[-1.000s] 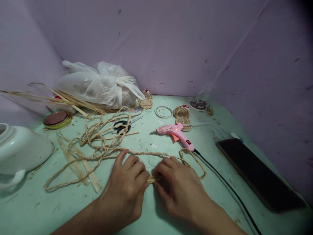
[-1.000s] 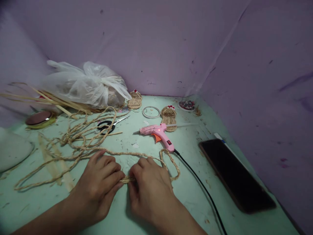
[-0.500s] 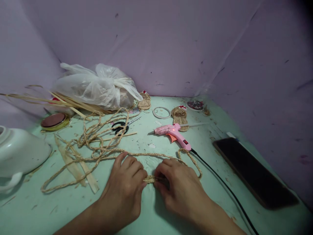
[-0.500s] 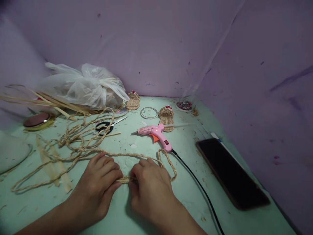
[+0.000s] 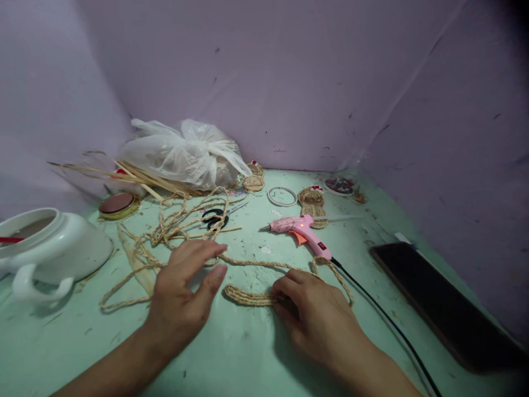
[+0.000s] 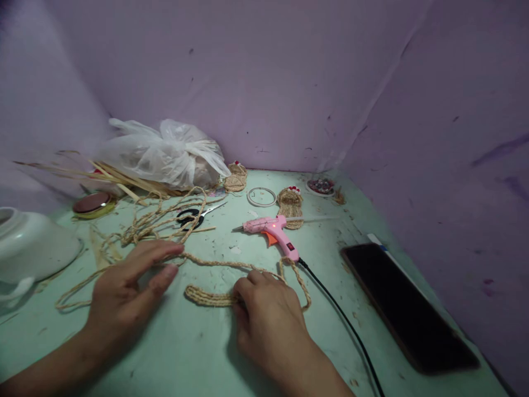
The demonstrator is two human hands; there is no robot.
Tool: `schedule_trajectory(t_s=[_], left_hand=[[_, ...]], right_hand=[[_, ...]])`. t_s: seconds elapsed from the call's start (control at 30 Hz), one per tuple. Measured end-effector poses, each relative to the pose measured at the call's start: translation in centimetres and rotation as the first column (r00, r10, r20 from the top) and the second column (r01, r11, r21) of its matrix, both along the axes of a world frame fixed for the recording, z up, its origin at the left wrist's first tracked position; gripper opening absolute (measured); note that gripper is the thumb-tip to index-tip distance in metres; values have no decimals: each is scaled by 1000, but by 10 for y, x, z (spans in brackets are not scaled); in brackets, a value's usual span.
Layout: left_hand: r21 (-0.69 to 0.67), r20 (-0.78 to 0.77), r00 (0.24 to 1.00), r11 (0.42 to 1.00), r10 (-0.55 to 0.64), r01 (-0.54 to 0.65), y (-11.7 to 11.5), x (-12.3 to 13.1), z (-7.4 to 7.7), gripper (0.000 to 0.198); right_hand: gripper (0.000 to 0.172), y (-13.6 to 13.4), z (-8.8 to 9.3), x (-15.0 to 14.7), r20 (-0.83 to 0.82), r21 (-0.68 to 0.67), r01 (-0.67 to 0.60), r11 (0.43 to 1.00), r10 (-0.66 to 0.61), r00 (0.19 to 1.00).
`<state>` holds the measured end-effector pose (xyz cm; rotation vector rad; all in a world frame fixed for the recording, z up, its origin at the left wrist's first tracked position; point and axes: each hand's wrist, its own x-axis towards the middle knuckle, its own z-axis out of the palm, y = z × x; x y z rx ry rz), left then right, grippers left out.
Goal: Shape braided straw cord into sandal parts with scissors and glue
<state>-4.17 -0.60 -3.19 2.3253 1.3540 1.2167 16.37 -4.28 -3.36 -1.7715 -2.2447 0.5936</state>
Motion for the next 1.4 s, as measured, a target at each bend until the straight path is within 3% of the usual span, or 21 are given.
schedule_trajectory(t_s=[0.07, 0.17, 0.23, 0.33, 0.5, 0.7, 0.87, 1.0, 1.1, 1.17, 1.3, 1.4], left_hand=[[-43, -18, 1000, 999, 6, -7, 5, -5, 9, 19], [-212, -135, 969, 961, -207, 176, 7, -5, 15, 19], [-337, -242, 915, 912, -323, 233, 5, -2, 12, 21], [-401, -359, 865, 895, -352, 197, 2, 3, 4, 17], [-355, -397, 839, 906, -371, 231, 3, 7, -4, 9], [-314, -397, 838, 914, -373, 258, 2, 8, -8, 12], [-309, -432, 828, 921, -357, 236, -1, 6, -8, 8], [-160, -584, 728, 931, -358, 330, -1, 4, -1, 11], [-107, -654, 651, 899, -384, 424, 0, 3, 5, 14], [-122, -606, 688, 902, -398, 415, 2, 0, 8, 18], [-147, -379, 855, 935, -354, 322, 7, -7, 19, 37], [-299, -392, 825, 904, -408, 305, 5, -9, 26, 36]], right_hand=[[17, -1, -1, 0, -6, -7, 5, 1000, -5, 1000], [27, -3, -4, 0, -66, 21, 4, 1000, -2, 998], [33, -4, -7, 1, -128, 68, -34, 997, 42, 991], [34, -4, -11, -3, -214, 136, -79, 988, 108, 971], [15, 1, -15, -19, -187, 107, -94, 990, 113, 976], [11, 6, -20, -25, -210, 70, -52, 996, 66, 975], [12, 2, -21, -20, -233, 168, -91, 982, 129, 964], [36, -2, -13, -10, -231, 321, -114, 940, 195, 953], [27, -1, -9, -8, -185, 242, -149, 959, 196, 963], [21, 1, -9, -10, -157, 161, -176, 971, 202, 967], [17, 3, -12, -14, -192, 102, -92, 991, 110, 975], [18, 1, -10, -14, -190, 66, -96, 993, 107, 976]])
